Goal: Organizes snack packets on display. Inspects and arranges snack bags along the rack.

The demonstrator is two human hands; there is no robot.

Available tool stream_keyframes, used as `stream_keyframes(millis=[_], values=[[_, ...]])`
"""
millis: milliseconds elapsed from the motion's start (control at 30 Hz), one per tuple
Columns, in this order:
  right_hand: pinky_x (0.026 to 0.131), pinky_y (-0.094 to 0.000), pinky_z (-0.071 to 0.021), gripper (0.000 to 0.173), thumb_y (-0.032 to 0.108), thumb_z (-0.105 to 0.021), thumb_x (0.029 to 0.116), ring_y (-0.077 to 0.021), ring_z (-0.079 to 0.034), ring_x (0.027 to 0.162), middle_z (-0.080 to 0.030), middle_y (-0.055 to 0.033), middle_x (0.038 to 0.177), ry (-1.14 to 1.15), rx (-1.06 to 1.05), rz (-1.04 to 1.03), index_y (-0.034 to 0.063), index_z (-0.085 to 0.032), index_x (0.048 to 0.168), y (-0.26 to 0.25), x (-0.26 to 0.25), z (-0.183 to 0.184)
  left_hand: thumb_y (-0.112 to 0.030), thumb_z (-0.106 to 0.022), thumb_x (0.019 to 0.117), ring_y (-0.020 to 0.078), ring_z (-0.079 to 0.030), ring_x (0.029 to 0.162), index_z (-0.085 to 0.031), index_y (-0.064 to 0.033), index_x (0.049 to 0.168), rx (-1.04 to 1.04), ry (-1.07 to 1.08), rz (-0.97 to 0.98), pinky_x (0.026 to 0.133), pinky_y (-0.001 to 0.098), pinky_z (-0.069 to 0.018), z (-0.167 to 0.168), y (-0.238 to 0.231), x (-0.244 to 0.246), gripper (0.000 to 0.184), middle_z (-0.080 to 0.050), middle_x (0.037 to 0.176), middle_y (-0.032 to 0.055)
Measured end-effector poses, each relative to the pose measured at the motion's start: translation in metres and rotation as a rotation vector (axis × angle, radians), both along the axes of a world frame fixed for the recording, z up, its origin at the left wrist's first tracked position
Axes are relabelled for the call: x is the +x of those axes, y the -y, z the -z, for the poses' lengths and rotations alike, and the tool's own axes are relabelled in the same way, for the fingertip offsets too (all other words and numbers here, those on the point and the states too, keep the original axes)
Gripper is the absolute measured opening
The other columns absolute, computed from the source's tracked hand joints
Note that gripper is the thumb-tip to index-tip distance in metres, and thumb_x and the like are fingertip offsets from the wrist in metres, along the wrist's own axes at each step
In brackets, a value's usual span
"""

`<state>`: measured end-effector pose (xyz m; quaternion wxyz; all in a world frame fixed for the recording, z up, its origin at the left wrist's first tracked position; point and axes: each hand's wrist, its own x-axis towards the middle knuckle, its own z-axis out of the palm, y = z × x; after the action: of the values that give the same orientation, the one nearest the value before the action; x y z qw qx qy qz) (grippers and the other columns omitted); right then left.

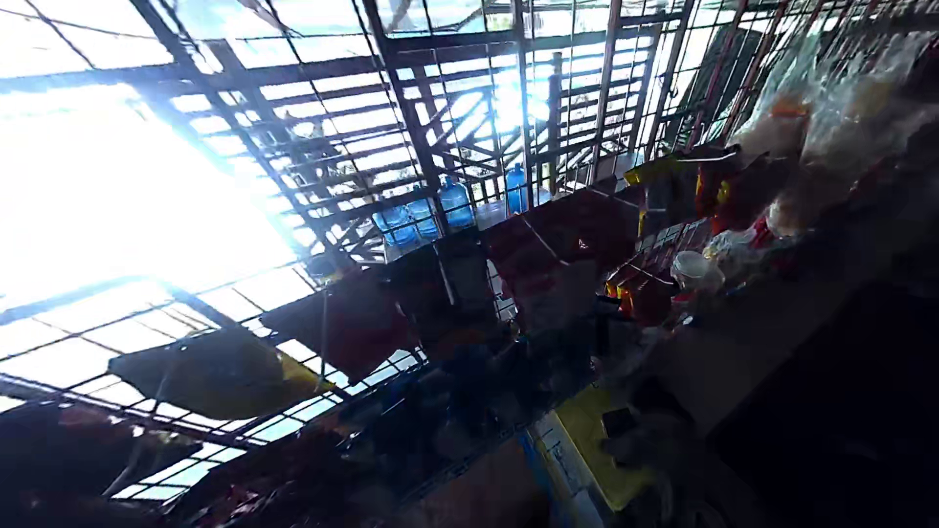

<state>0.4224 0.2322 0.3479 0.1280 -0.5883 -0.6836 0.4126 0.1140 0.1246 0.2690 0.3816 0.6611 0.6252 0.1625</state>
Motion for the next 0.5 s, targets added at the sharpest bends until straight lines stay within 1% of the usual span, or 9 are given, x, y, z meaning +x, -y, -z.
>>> stream_keyframes(millis=[67, 100, 167, 267, 333, 400, 433, 467, 500], values=[[0.103, -0.0558, -0.0481, 0.041, 0.031, -0.065, 0.0981, -0.0423, -0.066, 0.114, -0.069, -0.0283, 0.117, 0.043, 0.213, 0.067, -0.0084, -0.073, 0.107, -0.020, 0.009, -0.007, -0.009, -0.058, 0.0993, 0.0319, -0.074, 0.097, -0.076, 0.0000, 0.112, 0.407, 0.047, 0.020, 0.090, 0.0492, -0.0583, -0.039, -0.052, 0.033, 0.023, -0.075, 0.103, 0.0167], [0.103, -0.0557, -0.0494, 0.037, 0.027, -0.066, 0.0978, -0.0415, -0.066, 0.116, -0.069, -0.0265, 0.122, 0.054, 0.354, 0.102, -0.0065, -0.073, 0.112, -0.032, 0.013, -0.002, -0.006, -0.060, 0.0965, 0.0284, -0.074, 0.097, -0.077, -0.0035, 0.109, 0.591, 0.052, 0.055, 0.088, 0.0450, -0.0601, -0.053, -0.085, 0.046, 0.021, -0.075, 0.103, 0.0136], [0.098, -0.0562, -0.0535, 0.030, 0.015, -0.069, 0.0942, -0.0400, -0.068, 0.114, -0.070, -0.0227, 0.124, 0.121, 0.607, 0.121, -0.0030, -0.073, 0.118, -0.068, 0.016, 0.005, -0.003, -0.060, 0.0955, 0.0289, -0.071, 0.106, -0.077, -0.0060, 0.111, 0.747, 0.035, 0.130, 0.092, 0.0453, -0.0588, -0.085, -0.155, 0.074, 0.024, -0.074, 0.112, 0.0138], [0.102, -0.0579, -0.0491, 0.035, 0.007, -0.064, 0.0955, -0.0411, -0.063, 0.122, -0.066, -0.0193, 0.134, 0.296, 0.555, 0.032, 0.0006, -0.069, 0.129, -0.129, 0.008, -0.008, -0.007, -0.048, 0.1045, 0.0345, -0.062, 0.125, -0.065, -0.0033, 0.133, 0.470, -0.127, 0.211, 0.107, 0.0516, -0.0474, -0.128, -0.248, 0.117, 0.034, -0.064, 0.135, 0.0189], [0.107, -0.0584, -0.0436, 0.039, 0.010, -0.051, 0.1036, -0.0419, -0.055, 0.132, -0.060, -0.0199, 0.142, 0.393, 0.307, -0.038, 0.0048, -0.060, 0.141, -0.158, -0.004, -0.020, -0.006, -0.040, 0.1078, 0.0310, -0.057, 0.129, -0.060, 0.0058, 0.135, 0.204, 0.020, 0.098, 0.112, 0.0439, -0.0424, -0.144, -0.290, 0.149, 0.035, -0.060, 0.138, 0.0222], [0.110, -0.0617, -0.0381, 0.042, 0.011, -0.042, 0.1074, -0.0473, -0.049, 0.135, -0.056, -0.0252, 0.144, 0.420, 0.124, -0.090, 0.0061, -0.052, 0.148, -0.173, -0.013, -0.027, -0.009, -0.034, 0.1112, 0.0268, -0.050, 0.137, -0.049, 0.0050, 0.145, -0.135, 0.127, -0.059, 0.116, 0.0409, -0.0362, -0.171, -0.307, 0.172, 0.039, -0.052, 0.147, 0.0207], [0.111, -0.0621, -0.0371, 0.041, 0.010, -0.040, 0.1080, -0.0489, -0.048, 0.135, -0.056, -0.0275, 0.142, 0.430, 0.091, -0.132, 0.0024, -0.053, 0.146, -0.174, -0.015, -0.029, -0.010, -0.034, 0.1113, 0.0291, -0.049, 0.139, -0.046, 0.0076, 0.146, -0.158, 0.135, -0.015, 0.117, 0.0414, -0.0361, -0.157, -0.317, 0.170, 0.041, -0.050, 0.149, 0.0240], [0.112, -0.0621, -0.0356, 0.039, 0.008, -0.038, 0.1078, -0.0488, -0.048, 0.136, -0.057, -0.0281, 0.141, 0.433, 0.084, -0.185, -0.0018, -0.055, 0.141, -0.172, -0.014, -0.032, -0.009, -0.036, 0.1099, 0.0348, -0.053, 0.133, -0.048, 0.0151, 0.140, -0.072, 0.132, 0.095, 0.112, 0.0432, -0.0401, -0.121, -0.331, 0.159, 0.040, -0.052, 0.142, 0.0323], [0.111, -0.0628, -0.0361, 0.036, 0.004, -0.040, 0.1059, -0.0487, -0.050, 0.134, -0.060, -0.0279, 0.138, 0.416, 0.129, -0.222, -0.0049, -0.060, 0.135, -0.166, -0.012, -0.029, -0.007, -0.038, 0.1089, 0.0345, -0.055, 0.124, -0.052, 0.0186, 0.132, -0.035, 0.091, 0.175, 0.108, 0.0410, -0.0424, -0.096, -0.340, 0.152, 0.037, -0.056, 0.132, 0.0345]])
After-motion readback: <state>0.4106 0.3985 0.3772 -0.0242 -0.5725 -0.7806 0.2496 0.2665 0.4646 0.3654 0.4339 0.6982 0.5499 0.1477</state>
